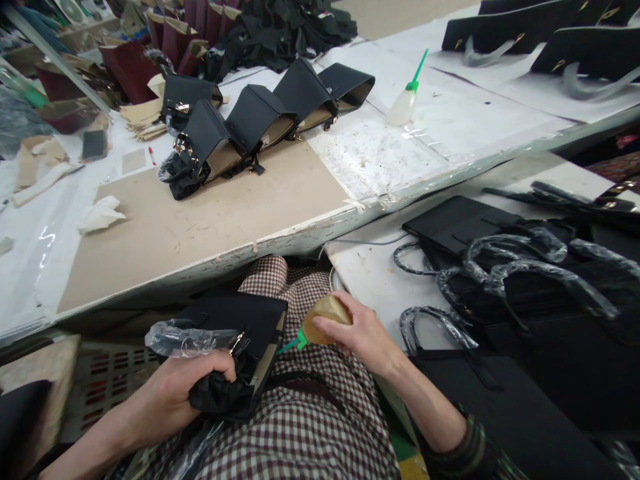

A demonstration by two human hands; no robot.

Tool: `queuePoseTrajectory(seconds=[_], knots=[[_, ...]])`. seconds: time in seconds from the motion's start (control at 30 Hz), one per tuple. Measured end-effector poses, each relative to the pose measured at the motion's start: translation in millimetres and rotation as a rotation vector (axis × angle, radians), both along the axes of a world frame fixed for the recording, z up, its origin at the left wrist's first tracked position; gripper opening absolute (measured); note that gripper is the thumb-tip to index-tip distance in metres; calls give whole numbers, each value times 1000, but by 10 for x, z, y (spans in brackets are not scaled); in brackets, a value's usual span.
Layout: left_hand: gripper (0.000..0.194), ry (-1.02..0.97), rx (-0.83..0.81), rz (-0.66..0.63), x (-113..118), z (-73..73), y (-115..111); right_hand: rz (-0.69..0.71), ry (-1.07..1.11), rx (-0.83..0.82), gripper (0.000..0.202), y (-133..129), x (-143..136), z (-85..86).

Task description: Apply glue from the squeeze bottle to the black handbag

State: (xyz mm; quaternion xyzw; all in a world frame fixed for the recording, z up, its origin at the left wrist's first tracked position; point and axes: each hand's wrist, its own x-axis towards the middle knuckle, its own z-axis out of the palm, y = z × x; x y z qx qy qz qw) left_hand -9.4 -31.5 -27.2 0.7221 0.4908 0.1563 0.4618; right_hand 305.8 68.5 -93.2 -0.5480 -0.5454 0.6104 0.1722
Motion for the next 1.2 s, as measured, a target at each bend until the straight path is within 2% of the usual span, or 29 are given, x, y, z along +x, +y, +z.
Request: queuePoseTrajectory(seconds=[0.23, 0.5, 0.7, 1.0, 1.2], knots=[[33, 3, -51, -2, 2, -20, -13, -120, 66, -54, 43, -34, 20, -18], [31, 18, -11, -13, 9, -33, -16, -100, 110, -128, 41, -83, -9, -54], [31, 25, 43, -5, 21, -7, 5, -89, 218, -180, 40, -175, 13, 33], [32, 26, 60, 23, 58, 22, 35, -121, 433, -291, 34, -434, -12, 262], [33, 8, 22, 52, 41, 66, 61, -117, 391, -274, 38, -460, 53, 237]])
